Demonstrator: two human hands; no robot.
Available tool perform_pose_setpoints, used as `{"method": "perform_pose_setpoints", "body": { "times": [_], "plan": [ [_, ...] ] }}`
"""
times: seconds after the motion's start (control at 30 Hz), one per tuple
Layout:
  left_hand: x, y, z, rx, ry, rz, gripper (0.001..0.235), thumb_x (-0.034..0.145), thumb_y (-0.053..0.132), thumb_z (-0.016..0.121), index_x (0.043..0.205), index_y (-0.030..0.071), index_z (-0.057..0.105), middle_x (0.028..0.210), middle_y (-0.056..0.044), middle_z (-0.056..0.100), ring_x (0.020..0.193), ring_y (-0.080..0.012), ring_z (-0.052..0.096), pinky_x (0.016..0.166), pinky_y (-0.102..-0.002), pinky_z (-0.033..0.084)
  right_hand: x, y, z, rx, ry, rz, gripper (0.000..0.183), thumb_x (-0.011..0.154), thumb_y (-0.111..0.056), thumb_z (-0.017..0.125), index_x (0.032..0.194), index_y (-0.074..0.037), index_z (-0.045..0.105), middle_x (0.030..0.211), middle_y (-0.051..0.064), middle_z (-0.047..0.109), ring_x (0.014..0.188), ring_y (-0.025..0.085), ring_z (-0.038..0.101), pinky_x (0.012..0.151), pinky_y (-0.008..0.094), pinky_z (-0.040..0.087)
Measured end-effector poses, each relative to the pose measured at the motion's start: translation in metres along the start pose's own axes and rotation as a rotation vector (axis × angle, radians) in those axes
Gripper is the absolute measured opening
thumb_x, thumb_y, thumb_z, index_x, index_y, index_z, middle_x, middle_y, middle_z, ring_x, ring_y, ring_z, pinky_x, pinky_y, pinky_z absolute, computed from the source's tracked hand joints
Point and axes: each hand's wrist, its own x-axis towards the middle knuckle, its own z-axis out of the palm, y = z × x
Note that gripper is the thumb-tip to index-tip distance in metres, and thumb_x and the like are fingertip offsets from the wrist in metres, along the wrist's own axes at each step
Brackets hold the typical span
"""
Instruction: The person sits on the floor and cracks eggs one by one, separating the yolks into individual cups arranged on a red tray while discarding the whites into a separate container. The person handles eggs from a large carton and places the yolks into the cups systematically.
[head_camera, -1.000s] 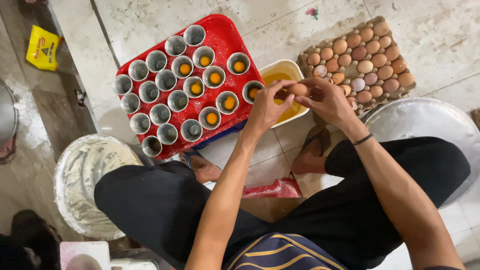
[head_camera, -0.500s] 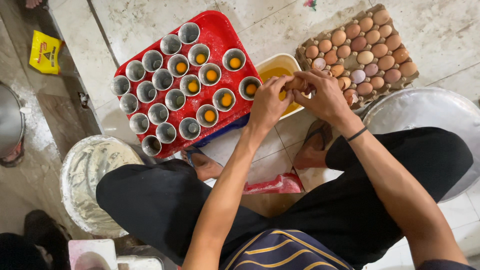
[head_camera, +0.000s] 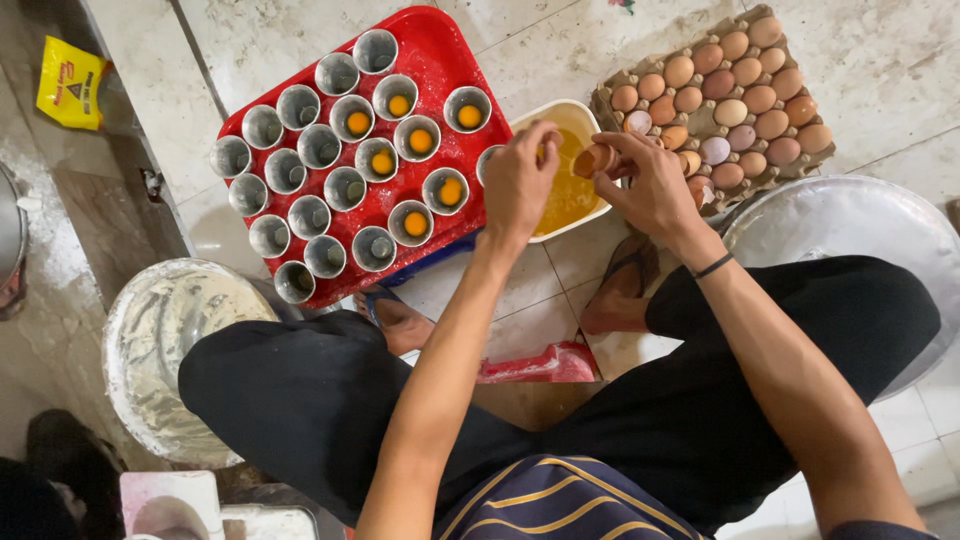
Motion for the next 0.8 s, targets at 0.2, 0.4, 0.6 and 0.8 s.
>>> {"method": "perform_pose_setpoints", "body": {
  "times": [0.2, 0.4, 0.6, 0.8],
  "plan": [
    [-0.013, 0.0, -0.032, 0.081, -0.026, -0.084, 0.01, 0.093, 0.018, 0.058, 0.099, 0.022, 0.065, 0.089, -0.005, 0.072, 0.083, -0.0306, 0.071, 0.073, -0.042, 0.057, 0.004, 0.011, -0.001, -0.056, -0.011, -0.061, 0.046, 0.081, -0.014, 0.074, 0.125, -0.004, 0.066, 0.111, 0.02, 0.062, 0.076, 0.027, 0.063, 0.07, 0.037, 0.055],
    [-0.038, -0.002, -0.017, -0.051, -0.096, -0.096, 0.009, 0.092, 0.015, 0.062, 0.096, 0.016, 0.07, 0.095, -0.01, 0.066, 0.089, -0.0371, 0.068, 0.076, -0.047, 0.056, 0.003, -0.002, 0.001, -0.062, -0.024, -0.102, 0.048, 0.079, -0.011, 0.072, 0.125, 0.0, 0.065, 0.115, 0.024, 0.06, 0.077, 0.032, 0.063, 0.071, 0.04, 0.055],
    [-0.039, 0.009, -0.016, -0.172, -0.188, -0.132, 0.047, 0.093, 0.017, 0.064, 0.136, 0.03, 0.054, 0.091, -0.007, 0.066, 0.077, -0.0313, 0.069, 0.073, -0.045, 0.057, 0.002, -0.009, 0.0, -0.043, -0.034, -0.133, 0.048, 0.079, -0.007, 0.072, 0.127, -0.001, 0.064, 0.117, 0.024, 0.059, 0.082, 0.036, 0.064, 0.075, 0.041, 0.056],
    [-0.039, 0.015, -0.015, -0.151, -0.314, -0.099, 0.062, 0.093, 0.015, 0.06, 0.148, 0.036, 0.04, 0.092, -0.009, 0.064, 0.079, -0.0343, 0.069, 0.076, -0.05, 0.058, 0.002, -0.009, 0.001, 0.036, -0.029, -0.086, 0.047, 0.081, -0.003, 0.069, 0.128, -0.002, 0.064, 0.114, 0.024, 0.06, 0.083, 0.035, 0.064, 0.076, 0.039, 0.058]
  ]
}}
